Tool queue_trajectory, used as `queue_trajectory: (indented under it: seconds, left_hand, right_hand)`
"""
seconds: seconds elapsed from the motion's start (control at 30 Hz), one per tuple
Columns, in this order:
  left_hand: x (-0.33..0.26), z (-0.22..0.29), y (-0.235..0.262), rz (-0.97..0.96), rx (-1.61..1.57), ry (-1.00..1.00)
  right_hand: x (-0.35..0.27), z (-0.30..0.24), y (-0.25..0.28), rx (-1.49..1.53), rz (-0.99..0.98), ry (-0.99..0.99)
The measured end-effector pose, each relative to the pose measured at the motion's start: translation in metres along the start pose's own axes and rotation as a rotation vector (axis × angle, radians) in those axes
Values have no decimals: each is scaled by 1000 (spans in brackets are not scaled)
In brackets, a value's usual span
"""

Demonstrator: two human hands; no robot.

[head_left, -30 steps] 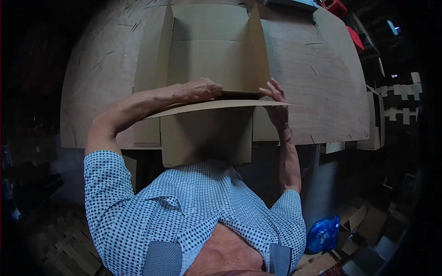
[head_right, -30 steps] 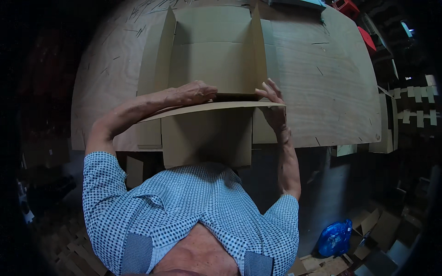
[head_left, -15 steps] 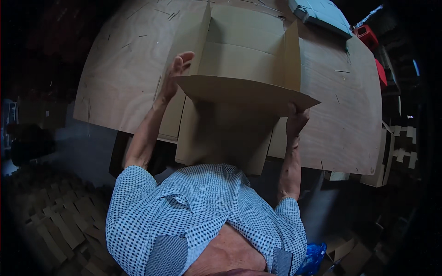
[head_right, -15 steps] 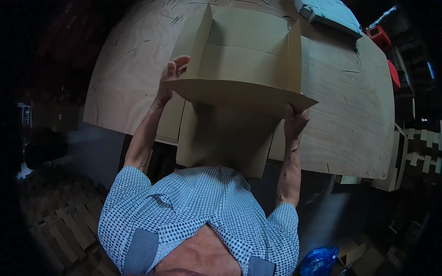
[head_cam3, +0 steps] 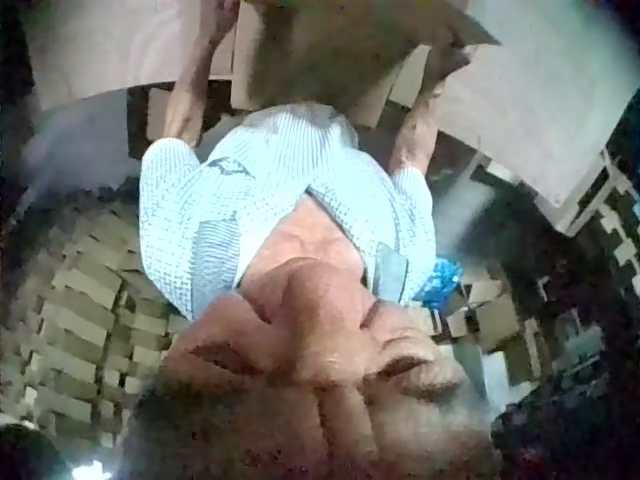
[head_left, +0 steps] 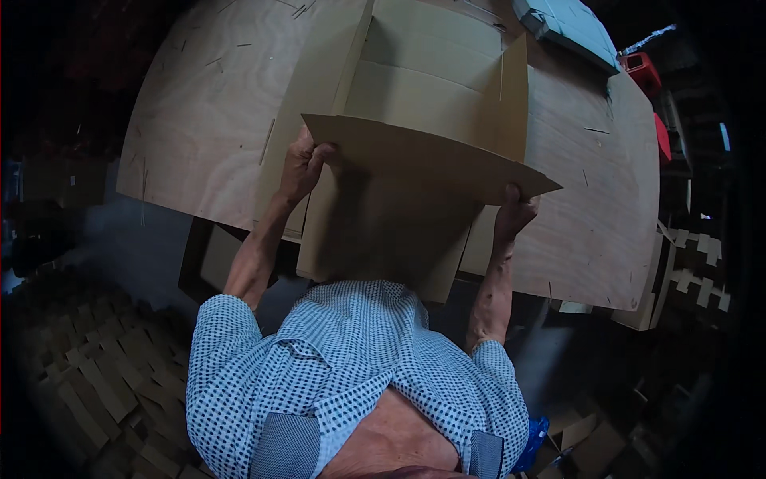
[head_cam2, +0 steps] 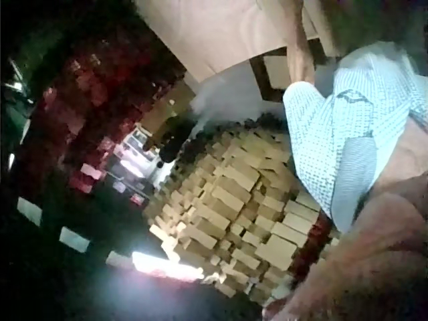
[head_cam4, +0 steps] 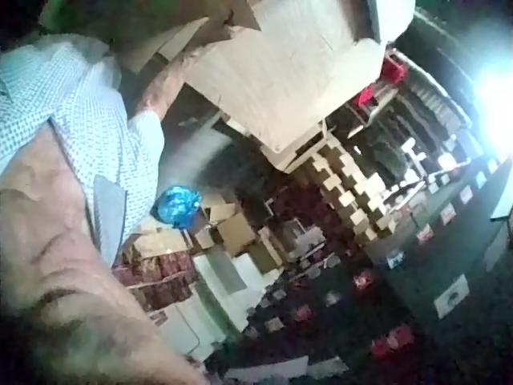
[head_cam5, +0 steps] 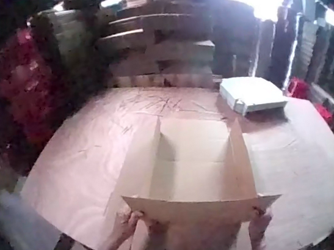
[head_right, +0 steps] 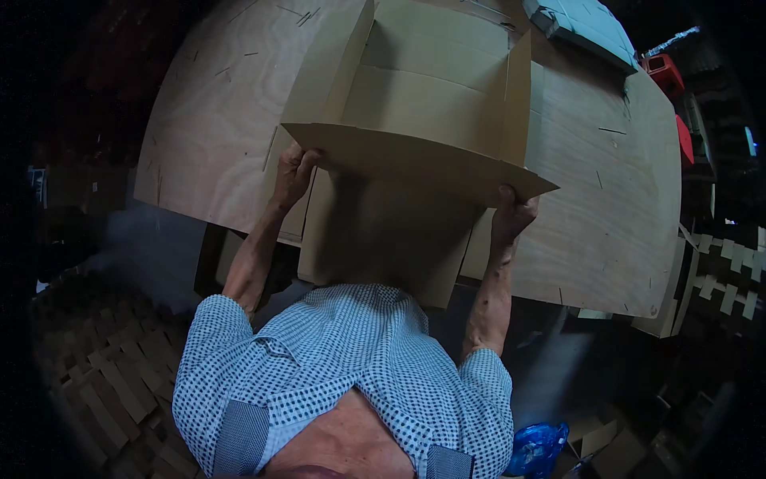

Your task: Assembling cardboard boxes from flat sheets on a workbench.

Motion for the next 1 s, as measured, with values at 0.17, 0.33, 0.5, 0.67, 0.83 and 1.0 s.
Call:
queue_trajectory:
  seconds: [0.17,0.33,0.5,0.67,0.83,1.0]
  left_hand:
    - [3,5,3,6,52,-29]
    - [3,4,4,-22,45,-2]
    - [5,0,1,-24,26,0]
    - [2,-5,-1,33,42,-19]
    - [9,6,1,35,79,-79]
    - [0,0,-4,23,-187,235]
  right_hand:
    - [0,0,2,-59,13,-54]
    - [4,-5,1,-66,-14,-50]
    - [5,10,14,-143,-15,-160]
    - [1,21,25,11,-95,-246]
    - [10,25,39,225,-113,-325]
    - [19,-1,17,-105,-142,-184]
Point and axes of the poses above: each hand's wrist, its own x-axis towards the middle knuckle, its own y-axis out of the back of the hand, z = x × y, the point moved 1 cm from there along x, towards the middle knuckle, and after that the axes turned 13 degrees about x, right-handed, at the moved point
